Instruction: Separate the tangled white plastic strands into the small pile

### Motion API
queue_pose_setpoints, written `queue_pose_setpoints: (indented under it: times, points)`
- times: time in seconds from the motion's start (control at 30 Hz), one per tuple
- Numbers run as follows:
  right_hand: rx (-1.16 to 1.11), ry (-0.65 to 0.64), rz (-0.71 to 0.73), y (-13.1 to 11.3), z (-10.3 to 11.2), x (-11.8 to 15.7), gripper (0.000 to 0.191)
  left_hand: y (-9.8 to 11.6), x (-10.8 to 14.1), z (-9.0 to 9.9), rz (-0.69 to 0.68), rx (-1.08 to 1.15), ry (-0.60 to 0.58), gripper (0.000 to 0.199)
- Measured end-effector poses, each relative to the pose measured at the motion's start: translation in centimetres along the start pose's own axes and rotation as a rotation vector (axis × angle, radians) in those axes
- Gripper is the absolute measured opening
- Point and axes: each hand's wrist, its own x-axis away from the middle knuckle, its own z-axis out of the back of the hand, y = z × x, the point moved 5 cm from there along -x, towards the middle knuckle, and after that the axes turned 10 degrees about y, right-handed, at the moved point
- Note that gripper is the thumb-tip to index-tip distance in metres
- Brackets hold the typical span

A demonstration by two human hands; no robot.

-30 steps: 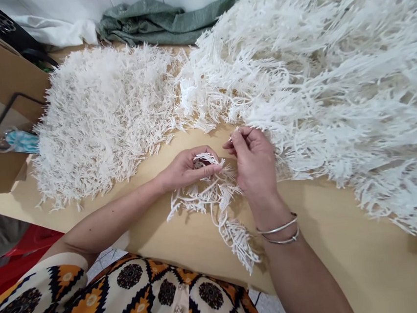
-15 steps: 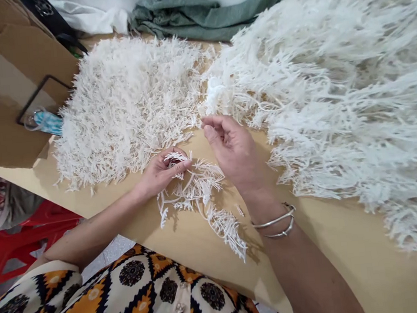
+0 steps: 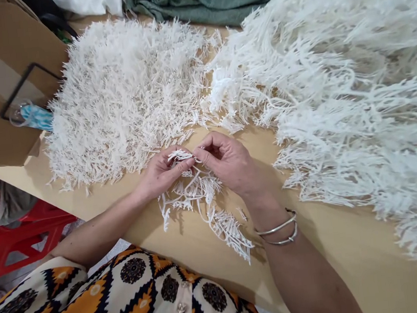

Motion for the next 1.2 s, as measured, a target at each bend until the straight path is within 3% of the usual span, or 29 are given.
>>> queue_pose_setpoints:
  times: [0.17,0.37,0.5,0.63,0.8,1.0,1.13,1.2]
  points:
    - [0.165,0.194,0.079,-0.7,-0.2,0.4,0.024,0.0,0.0,0.4,-0.041,-0.096,0.067,0.037]
    - [0.018,0.336,-0.01,0.6,0.8,-0.3,0.027,0.3,1.3,-1.0,-0.017,-0.045,-0.225,0.034]
    - [-0.047,0.195,-0.016,0.3,0.1,-0.2,0.02,0.6,1.1,-0.8,-0.005,-0.054,-0.128,0.037]
    - [-0.057,0.052,0.067,-1.1,0.4,0.1,0.019,0.7,0.8,-0.7,0.02,-0.022,-0.054,0.033]
    - [0.074,-0.113,-0.022,-0.3,0.6,0.1,0.018,0.7,0.7,-0.5,-0.029,-0.09,-0.006,0.031]
    - [0.227,0.098,0.078,-0.6,-0.2,0.4,0.015,0.6,0.4,0.1,-0.054,-0.096,-0.005,0.029]
    - [0.289,0.24,0.053,-0.7,0.3,0.2,0.017,0.5,0.9,-0.6,-0.006,-0.096,-0.18,0.031]
    - [0.246,0.283,0.027,-0.4,0.7,0.1,0.017,0.8,1.0,-0.9,-0.017,-0.075,-0.208,0.031]
